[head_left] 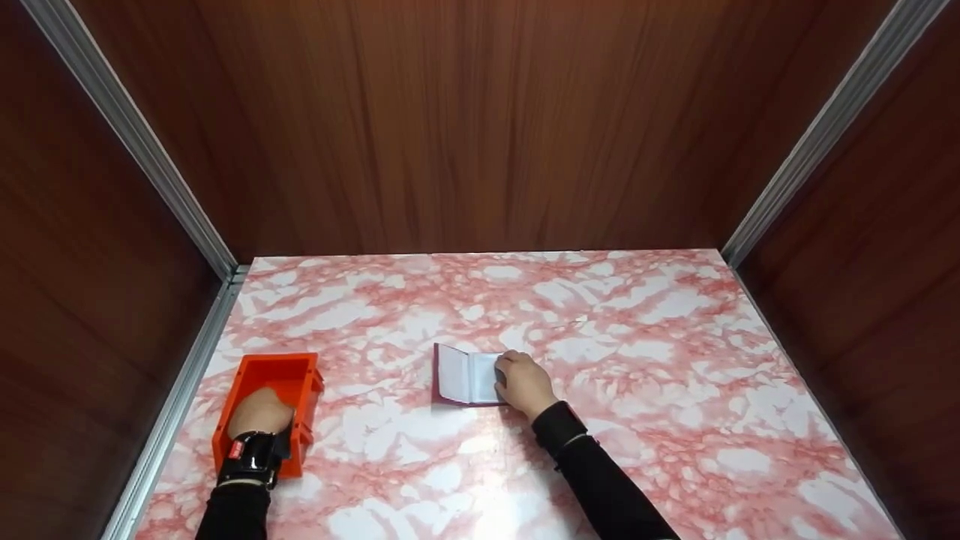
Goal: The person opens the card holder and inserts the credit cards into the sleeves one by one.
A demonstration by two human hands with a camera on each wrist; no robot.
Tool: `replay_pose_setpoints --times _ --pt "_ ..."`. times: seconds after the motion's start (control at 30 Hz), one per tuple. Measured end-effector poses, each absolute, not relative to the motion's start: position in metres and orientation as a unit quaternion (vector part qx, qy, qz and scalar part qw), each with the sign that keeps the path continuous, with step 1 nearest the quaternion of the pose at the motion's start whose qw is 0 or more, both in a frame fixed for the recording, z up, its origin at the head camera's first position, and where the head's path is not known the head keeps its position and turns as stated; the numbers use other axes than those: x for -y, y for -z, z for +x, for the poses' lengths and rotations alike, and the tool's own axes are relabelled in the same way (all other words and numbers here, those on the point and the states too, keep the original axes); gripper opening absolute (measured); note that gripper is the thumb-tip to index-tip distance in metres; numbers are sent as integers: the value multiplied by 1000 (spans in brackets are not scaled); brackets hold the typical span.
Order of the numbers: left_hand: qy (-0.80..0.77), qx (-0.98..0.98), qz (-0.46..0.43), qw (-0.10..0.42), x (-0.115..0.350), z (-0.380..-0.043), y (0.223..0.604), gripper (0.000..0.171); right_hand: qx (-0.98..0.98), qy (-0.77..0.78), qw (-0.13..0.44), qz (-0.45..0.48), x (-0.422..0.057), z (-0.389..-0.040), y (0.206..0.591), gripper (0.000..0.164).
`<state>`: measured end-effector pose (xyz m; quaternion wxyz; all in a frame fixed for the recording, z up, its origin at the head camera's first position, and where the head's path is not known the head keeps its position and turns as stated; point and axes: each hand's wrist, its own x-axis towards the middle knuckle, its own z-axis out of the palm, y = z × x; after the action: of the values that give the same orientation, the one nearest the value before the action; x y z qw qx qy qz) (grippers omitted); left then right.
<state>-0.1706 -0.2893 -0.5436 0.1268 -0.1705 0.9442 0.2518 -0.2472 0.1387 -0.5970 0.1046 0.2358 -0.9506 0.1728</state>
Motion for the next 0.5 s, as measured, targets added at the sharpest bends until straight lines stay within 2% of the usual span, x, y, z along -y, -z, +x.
replay_pose_setpoints --times 0.33,0.5 --pt "-268 -942 -167 118 291 -168 541 15 948 -176 103 245 -141 -247 597 26" --pt "-267 -943 -158 123 292 -170 542 22 949 -173 100 242 -141 -247 597 25"
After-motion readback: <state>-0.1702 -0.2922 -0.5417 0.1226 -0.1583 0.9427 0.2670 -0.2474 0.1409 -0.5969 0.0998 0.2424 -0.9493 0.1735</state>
